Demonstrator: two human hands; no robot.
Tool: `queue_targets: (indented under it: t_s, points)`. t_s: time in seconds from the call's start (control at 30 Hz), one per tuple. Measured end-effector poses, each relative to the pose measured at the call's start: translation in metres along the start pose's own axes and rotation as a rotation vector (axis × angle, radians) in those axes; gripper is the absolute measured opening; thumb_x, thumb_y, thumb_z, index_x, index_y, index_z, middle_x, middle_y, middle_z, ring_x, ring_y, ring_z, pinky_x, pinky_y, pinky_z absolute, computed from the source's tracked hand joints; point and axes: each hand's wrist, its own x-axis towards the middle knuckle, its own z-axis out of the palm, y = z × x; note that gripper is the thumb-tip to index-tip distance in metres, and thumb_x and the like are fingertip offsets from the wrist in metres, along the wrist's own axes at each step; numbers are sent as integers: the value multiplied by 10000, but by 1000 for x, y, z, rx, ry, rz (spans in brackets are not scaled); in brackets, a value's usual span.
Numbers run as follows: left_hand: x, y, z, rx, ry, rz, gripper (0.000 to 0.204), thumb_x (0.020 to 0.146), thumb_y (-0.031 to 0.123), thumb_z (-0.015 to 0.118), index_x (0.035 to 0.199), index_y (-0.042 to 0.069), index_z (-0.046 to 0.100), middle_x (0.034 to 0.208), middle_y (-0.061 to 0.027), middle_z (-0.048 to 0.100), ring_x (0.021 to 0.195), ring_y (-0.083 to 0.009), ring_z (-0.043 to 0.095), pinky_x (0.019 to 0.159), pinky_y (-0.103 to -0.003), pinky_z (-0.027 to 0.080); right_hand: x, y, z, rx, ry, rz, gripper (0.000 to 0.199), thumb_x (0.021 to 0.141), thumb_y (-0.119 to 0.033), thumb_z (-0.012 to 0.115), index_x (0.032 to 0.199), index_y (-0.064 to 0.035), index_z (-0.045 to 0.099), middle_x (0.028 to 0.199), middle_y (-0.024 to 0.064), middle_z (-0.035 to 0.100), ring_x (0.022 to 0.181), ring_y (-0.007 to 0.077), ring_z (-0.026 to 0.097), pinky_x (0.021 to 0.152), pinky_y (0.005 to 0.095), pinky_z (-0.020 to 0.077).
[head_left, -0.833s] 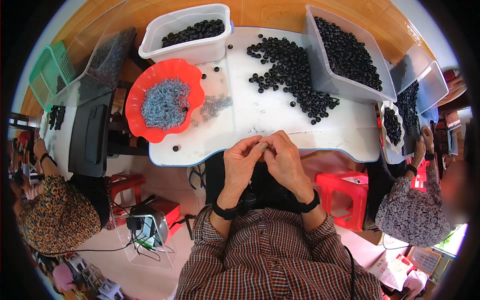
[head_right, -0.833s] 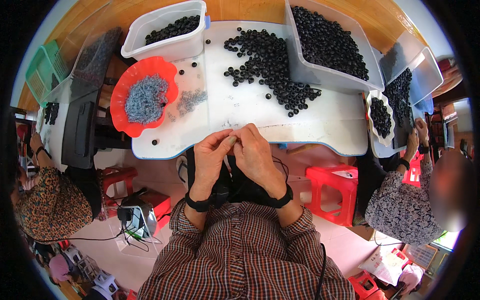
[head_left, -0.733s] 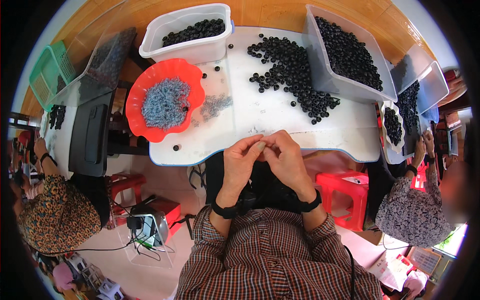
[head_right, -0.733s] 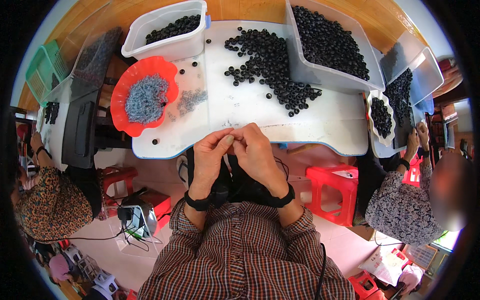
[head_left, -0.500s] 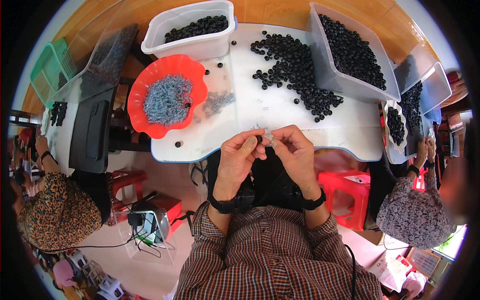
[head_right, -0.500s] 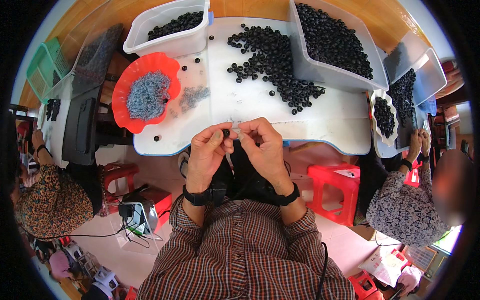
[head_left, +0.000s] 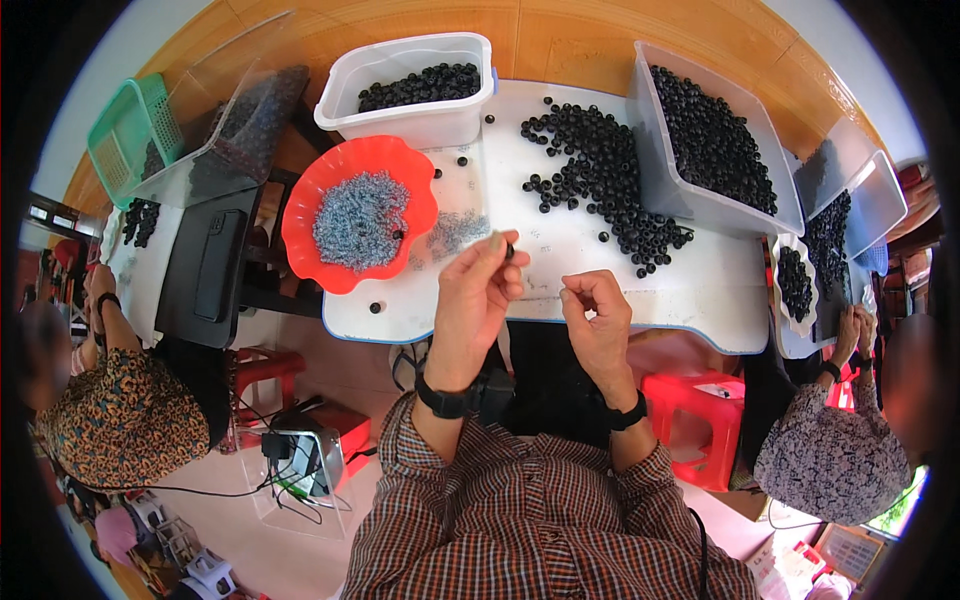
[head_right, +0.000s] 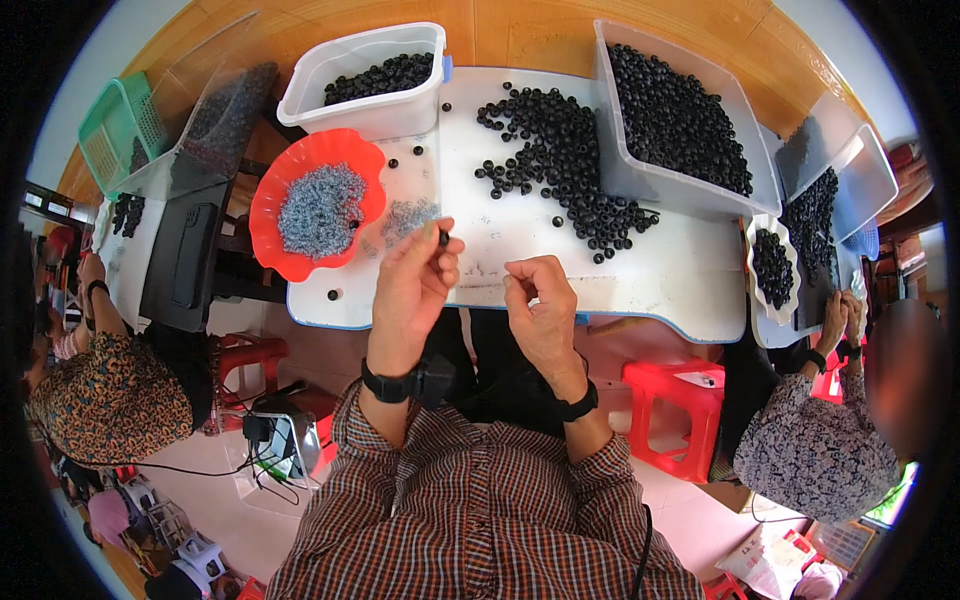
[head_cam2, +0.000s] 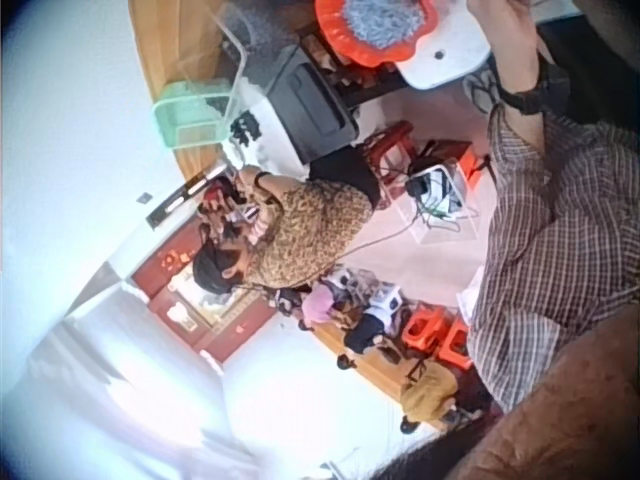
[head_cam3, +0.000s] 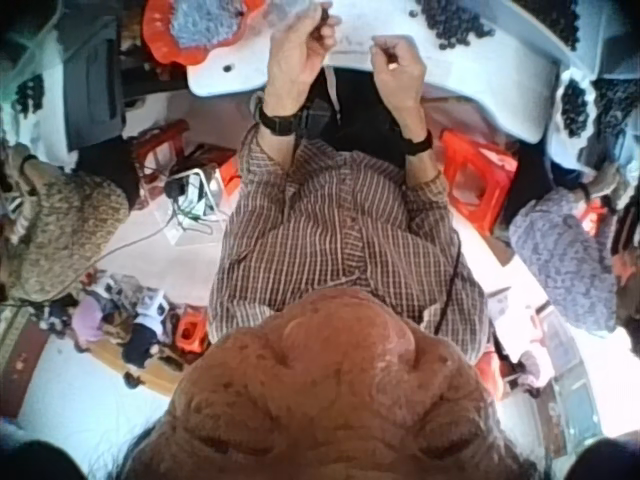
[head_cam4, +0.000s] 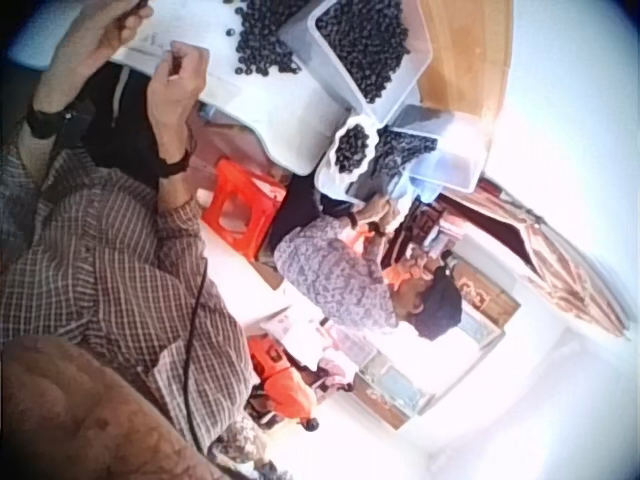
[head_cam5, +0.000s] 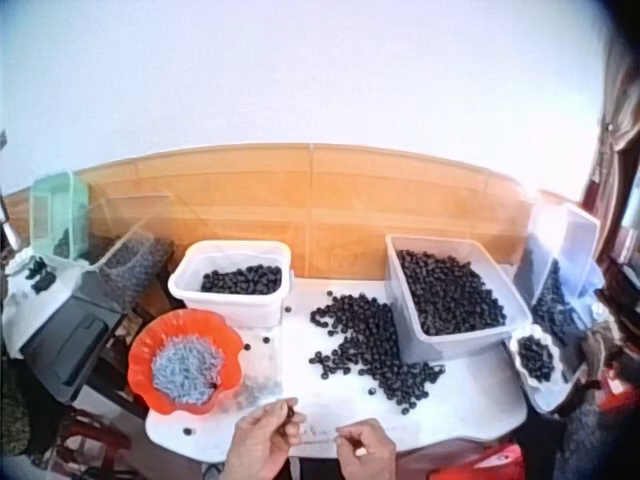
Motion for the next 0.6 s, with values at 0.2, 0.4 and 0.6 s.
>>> queue_targets:
  t_s: [0.2,0.4,0.6]
  points:
    - [81,51,21,-3,49,137,238,963,169,614,1069,-43,605,935,-115,629,757,-161,597,669,-230,531,-1,37,5,-98,30,-77,138,811,103,621,917,15,609,861,106,582,645,172,598,571,269,489]
    - [150,110,44,-9,94,336,213,981,176,582,1044,-25,553,834,-113,619,752,-201,636,731,-335,585,-1,35,8,-94,31,-77,140,809,102,622,911,7,611,856,101,582,613,170,588,537,272,476]
    - [130,57,39,435,25,255,267,944,163,625,1085,-62,639,873,-121,675,691,-123,624,657,-237,544,0,35,4,-89,48,-33,134,806,95,622,903,3,618,849,94,586,595,170,582,521,279,463]
